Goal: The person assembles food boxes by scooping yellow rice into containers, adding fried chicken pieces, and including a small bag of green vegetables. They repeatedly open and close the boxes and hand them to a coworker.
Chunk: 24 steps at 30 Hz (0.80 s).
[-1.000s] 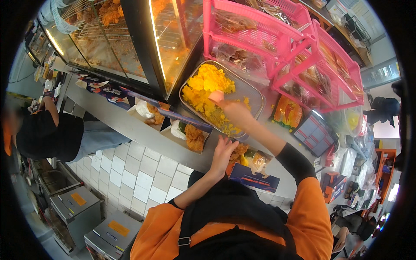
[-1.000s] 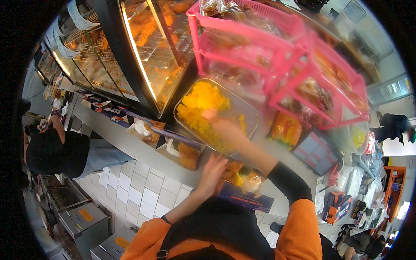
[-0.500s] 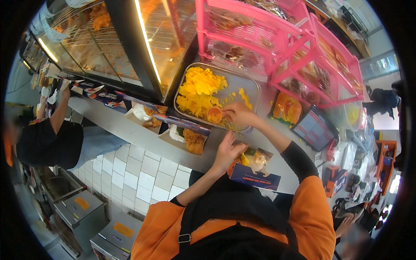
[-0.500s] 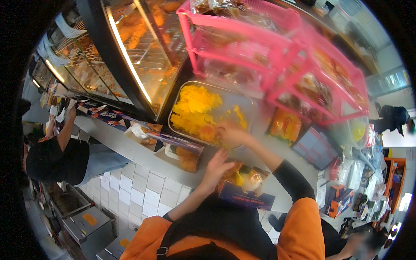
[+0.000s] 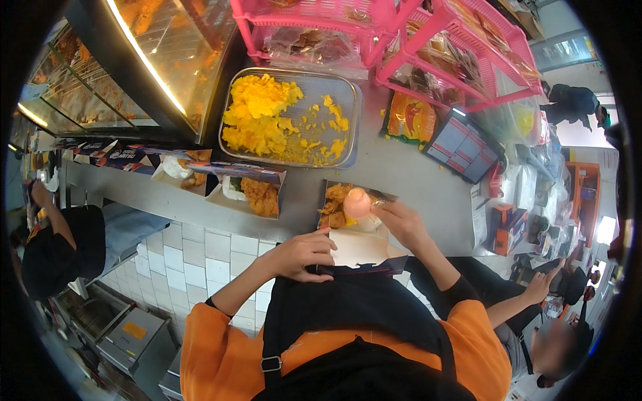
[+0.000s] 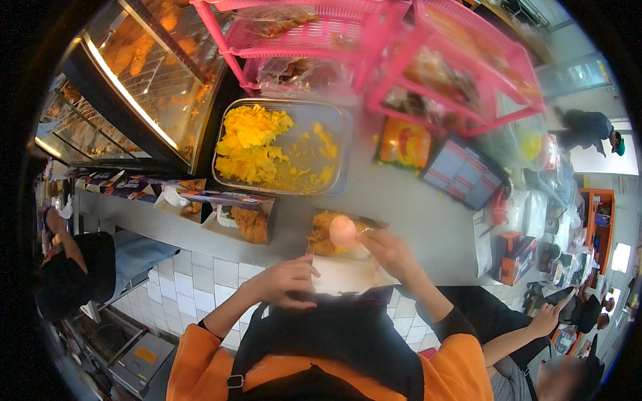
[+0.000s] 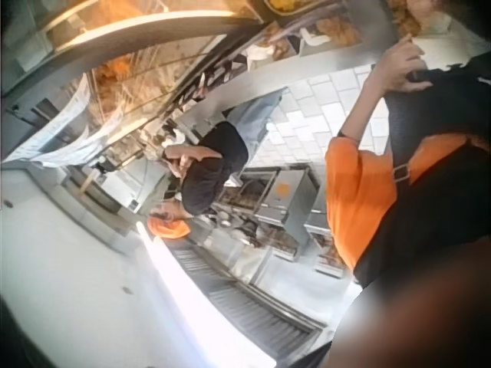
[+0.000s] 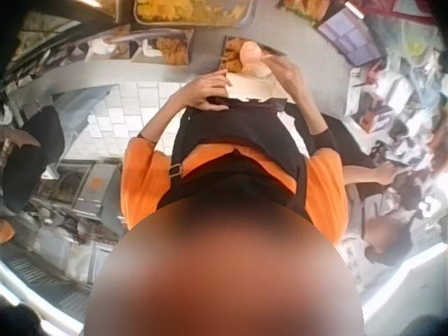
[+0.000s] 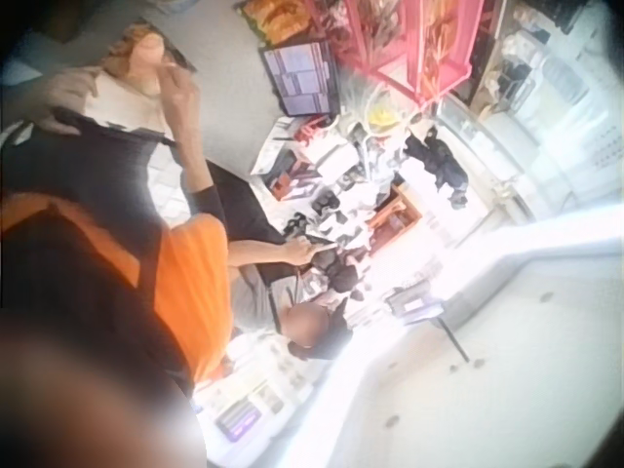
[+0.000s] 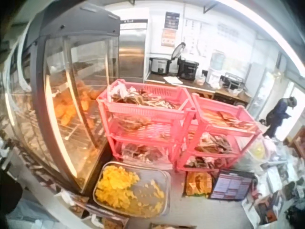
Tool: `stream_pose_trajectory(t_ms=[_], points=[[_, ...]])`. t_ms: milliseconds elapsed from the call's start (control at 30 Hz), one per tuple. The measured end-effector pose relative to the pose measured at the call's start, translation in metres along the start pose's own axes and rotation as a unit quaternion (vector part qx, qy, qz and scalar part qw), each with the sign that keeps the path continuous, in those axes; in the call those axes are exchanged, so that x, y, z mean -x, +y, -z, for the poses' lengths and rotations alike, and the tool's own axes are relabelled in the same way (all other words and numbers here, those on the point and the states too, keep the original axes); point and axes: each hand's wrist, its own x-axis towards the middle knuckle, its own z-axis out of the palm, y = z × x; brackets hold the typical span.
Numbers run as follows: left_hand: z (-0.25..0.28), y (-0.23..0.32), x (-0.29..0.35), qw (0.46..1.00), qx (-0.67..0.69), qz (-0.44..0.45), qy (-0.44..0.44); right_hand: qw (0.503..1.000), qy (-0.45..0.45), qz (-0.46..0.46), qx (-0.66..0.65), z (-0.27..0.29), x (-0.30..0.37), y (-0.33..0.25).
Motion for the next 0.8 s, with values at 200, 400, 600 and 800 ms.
stream_pose_trajectory(t_ms=[200, 400, 600, 800], points=[[-0.002, 0.004, -0.002, 0.999, -0.034, -0.012, -0.019, 0.995, 0.094, -0.012, -0.030, -0.006, -0.086, -0.002], [-0.007, 0.002, 0.004, 0.993, -0.110, -0.023, 0.018, 0.897, -0.373, -0.116, -0.205, -0.007, -0.056, -0.005], [-0.025, -0.010, 0.003, 0.969, -0.091, 0.058, 0.225, 0.769, -0.408, -0.410, -0.272, 0.009, 0.058, 0.001], [-0.060, -0.063, -0.055, 0.897, 0.099, 0.302, 0.308, 0.753, -0.168, -0.387, -0.506, 0.010, 0.111, 0.012]])
